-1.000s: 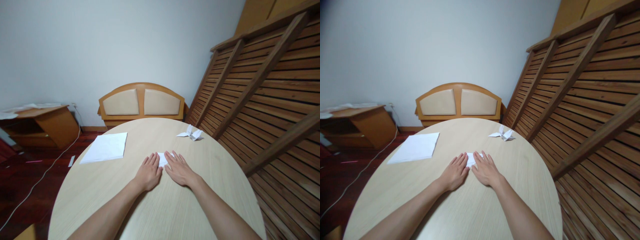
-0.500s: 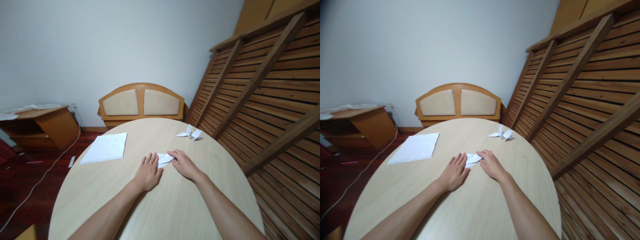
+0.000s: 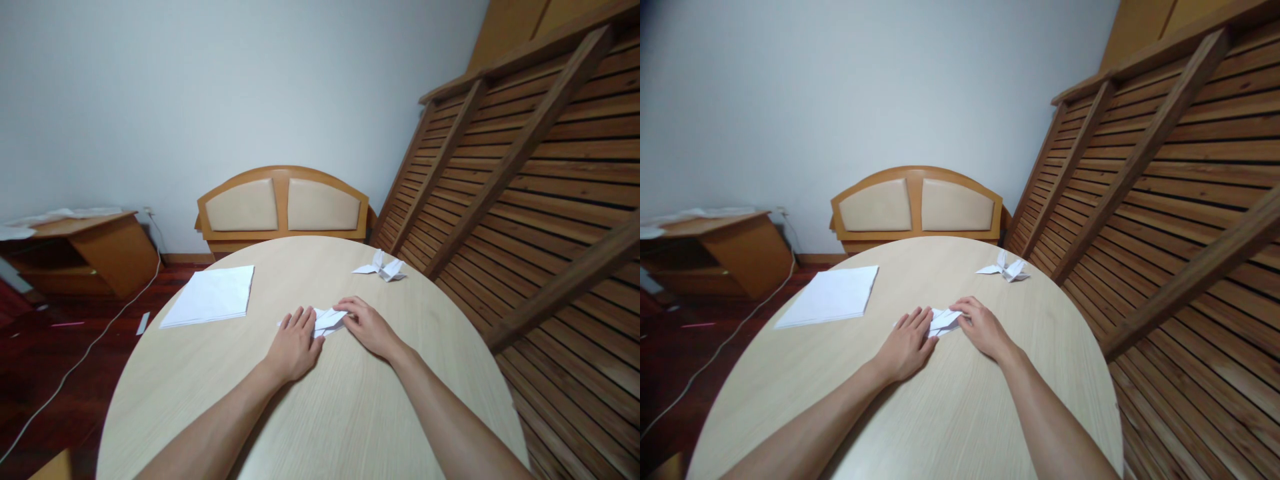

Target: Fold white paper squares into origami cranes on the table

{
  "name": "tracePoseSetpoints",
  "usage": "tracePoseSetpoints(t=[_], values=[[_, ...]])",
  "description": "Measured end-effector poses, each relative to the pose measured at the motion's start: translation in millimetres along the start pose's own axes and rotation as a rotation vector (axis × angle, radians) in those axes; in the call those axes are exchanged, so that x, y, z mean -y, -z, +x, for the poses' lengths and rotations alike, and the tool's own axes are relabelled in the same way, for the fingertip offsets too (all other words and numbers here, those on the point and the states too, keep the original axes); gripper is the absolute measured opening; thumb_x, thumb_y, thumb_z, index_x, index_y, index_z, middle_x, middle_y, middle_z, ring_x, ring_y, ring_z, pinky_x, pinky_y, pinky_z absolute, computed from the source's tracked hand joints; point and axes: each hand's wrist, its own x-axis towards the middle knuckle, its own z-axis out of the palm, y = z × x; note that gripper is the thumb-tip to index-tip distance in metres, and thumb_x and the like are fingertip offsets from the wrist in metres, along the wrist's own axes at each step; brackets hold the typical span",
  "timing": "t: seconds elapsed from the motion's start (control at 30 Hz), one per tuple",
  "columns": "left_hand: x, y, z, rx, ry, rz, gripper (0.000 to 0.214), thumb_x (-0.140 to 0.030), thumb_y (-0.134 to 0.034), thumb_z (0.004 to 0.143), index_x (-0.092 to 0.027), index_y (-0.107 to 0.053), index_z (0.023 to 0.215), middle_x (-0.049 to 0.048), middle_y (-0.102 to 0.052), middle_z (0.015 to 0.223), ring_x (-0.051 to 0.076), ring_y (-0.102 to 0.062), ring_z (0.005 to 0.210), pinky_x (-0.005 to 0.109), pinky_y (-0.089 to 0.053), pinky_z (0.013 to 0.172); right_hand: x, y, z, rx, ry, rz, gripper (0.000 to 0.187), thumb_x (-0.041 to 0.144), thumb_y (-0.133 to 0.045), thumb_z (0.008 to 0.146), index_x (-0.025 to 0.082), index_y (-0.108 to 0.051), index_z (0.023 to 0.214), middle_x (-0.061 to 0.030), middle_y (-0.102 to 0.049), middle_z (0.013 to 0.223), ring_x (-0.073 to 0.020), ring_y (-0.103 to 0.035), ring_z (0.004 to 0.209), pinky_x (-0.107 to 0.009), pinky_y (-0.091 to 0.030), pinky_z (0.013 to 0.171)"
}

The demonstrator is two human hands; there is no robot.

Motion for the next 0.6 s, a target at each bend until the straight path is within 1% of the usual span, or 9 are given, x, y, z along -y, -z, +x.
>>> tracePoseSetpoints(t=[0.1,0.27,0.33,0.4,0.47,0.53,0.6], values=[[0.8,-0.4,-0.6,-0.012,-0.004,-0.008,0.060,-0.042,-0.038,0.098,-0.011,-0.038,0.149,0.0116,-0.037,0.156,0.031,-0.031,0.145,0.051,-0.026,0.118,1.8,2.3,0.4,0.007,0.018,-0.035,0.030,0.018,-0.053,0.092,0.025,-0.072,0.113,-0.0062,-0.063,0.122,-0.0198,-0.061,0.111,-0.033,-0.046,0.099],[0.7,0.9,-1.3,-0.075,-0.039,-0.045,0.060,-0.040,-0.045,0.095,-0.011,-0.039,0.147,0.0116,-0.045,0.152,0.030,-0.037,0.142,0.048,-0.030,0.117,8.5,5.2,2.3,0.027,0.020,0.003,0.026,0.026,-0.049,0.098,0.022,-0.073,0.107,-0.0071,-0.070,0.111,-0.0207,-0.063,0.106,-0.034,-0.047,0.097],[1.7,2.9,-0.6,-0.109,-0.070,-0.059,0.058,-0.034,-0.048,0.093,-0.011,-0.042,0.145,0.0122,-0.050,0.148,0.029,-0.042,0.139,0.045,-0.033,0.115,10.0,5.3,2.6,0.021,-0.002,0.021,0.027,0.028,-0.046,0.099,0.021,-0.072,0.106,-0.0071,-0.071,0.109,-0.0211,-0.064,0.104,-0.034,-0.048,0.095],[3.5,5.5,0.8,-0.132,-0.095,-0.068,0.054,-0.026,-0.050,0.091,-0.012,-0.045,0.143,0.0127,-0.057,0.141,0.026,-0.050,0.132,0.041,-0.039,0.111,10.0,5.0,2.5,0.009,-0.027,0.028,0.028,0.029,-0.045,0.100,0.021,-0.071,0.106,-0.0067,-0.072,0.108,-0.0212,-0.064,0.103,-0.035,-0.048,0.094],[5.5,8.3,2.4,-0.126,-0.093,-0.070,0.050,-0.019,-0.049,0.090,-0.015,-0.049,0.140,0.0120,-0.065,0.130,0.024,-0.060,0.119,0.038,-0.046,0.104,9.2,5.0,2.5,0.009,-0.042,0.024,0.029,0.030,-0.043,0.100,0.021,-0.070,0.107,-0.0065,-0.072,0.107,-0.0214,-0.065,0.102,-0.035,-0.049,0.093],[7.0,11.0,3.7,-0.102,-0.070,-0.064,0.045,-0.016,-0.047,0.092,-0.019,-0.055,0.136,0.0102,-0.070,0.120,0.023,-0.067,0.108,0.035,-0.050,0.096,9.3,5.6,2.5,0.009,-0.036,-0.002,0.030,0.030,-0.042,0.100,0.021,-0.070,0.107,-0.0070,-0.072,0.107,-0.0216,-0.065,0.102,-0.036,-0.048,0.093],[7.4,13.3,4.1,-0.087,-0.052,-0.058,0.041,-0.016,-0.045,0.094,-0.022,-0.059,0.132,0.0086,-0.072,0.117,0.022,-0.068,0.103,0.034,-0.052,0.091,12.0,7.0,2.6,-0.002,-0.002,-0.052,0.030,0.030,-0.042,0.100,0.021,-0.070,0.109,-0.0075,-0.071,0.111,-0.0216,-0.063,0.106,-0.038,-0.047,0.096]])
